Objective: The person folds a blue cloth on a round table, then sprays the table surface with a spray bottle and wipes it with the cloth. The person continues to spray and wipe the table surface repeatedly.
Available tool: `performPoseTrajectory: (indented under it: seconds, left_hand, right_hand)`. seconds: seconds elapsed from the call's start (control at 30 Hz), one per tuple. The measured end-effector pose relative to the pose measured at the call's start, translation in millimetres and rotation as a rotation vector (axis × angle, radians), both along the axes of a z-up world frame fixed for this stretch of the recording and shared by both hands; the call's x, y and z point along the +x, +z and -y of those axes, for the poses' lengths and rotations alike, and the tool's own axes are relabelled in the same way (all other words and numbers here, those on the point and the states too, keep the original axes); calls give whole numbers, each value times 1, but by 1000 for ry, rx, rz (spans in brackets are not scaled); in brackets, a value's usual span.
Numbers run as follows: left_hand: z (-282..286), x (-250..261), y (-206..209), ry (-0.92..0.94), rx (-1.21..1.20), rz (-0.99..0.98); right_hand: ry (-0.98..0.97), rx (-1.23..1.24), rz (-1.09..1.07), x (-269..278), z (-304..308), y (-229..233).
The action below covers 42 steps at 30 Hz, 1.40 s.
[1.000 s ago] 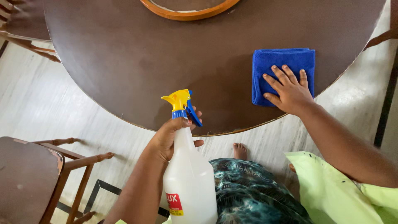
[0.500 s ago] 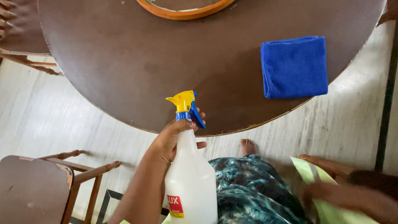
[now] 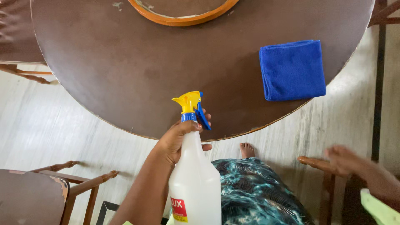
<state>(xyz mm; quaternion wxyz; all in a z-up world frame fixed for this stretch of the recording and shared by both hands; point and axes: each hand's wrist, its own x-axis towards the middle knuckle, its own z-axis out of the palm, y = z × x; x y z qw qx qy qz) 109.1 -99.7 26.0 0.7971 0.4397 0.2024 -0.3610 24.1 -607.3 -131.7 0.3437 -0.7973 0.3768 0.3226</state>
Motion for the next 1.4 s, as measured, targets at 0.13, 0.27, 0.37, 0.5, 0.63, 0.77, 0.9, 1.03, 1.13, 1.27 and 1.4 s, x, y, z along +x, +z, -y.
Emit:
performPoseTrajectory:
  seconds: [0.13, 0.27, 0.37, 0.5, 0.63, 0.77, 0.9, 1.03, 1.13, 1.27, 1.4]
  left_hand:
    - [8, -2, 1, 1, 1, 19]
    - [9, 1, 3, -6, 30, 11]
    - [11, 4, 2, -12, 35, 17]
    - [12, 7, 2, -16, 46, 25]
    - [16, 11, -3, 0, 34, 1]
    - [23, 13, -8, 5, 8, 1]
    - [33, 15, -10, -6, 42, 13]
    - [42, 18, -12, 12, 35, -21]
    - [48, 18, -14, 27, 32, -18]
    - [65, 19, -20, 56, 27, -25]
    - [81, 21, -20, 58, 56, -49]
  right_hand:
    - [82, -278, 672, 105, -8, 25]
    - [558, -420, 1117, 172, -34, 48]
    - [657, -394, 993, 196, -47, 77]
    - [640, -545, 885, 206, -63, 87]
    - [718, -610, 971, 206, -87, 54]
    - [705, -524, 944, 186, -119, 15]
    - [620, -571, 938, 168, -144, 8]
    - [651, -577, 961, 142, -169, 15]
    - [683, -556, 986, 124, -181, 20]
    - [799, -643, 938, 122, -176, 30]
    - [930, -565, 997, 140, -157, 38]
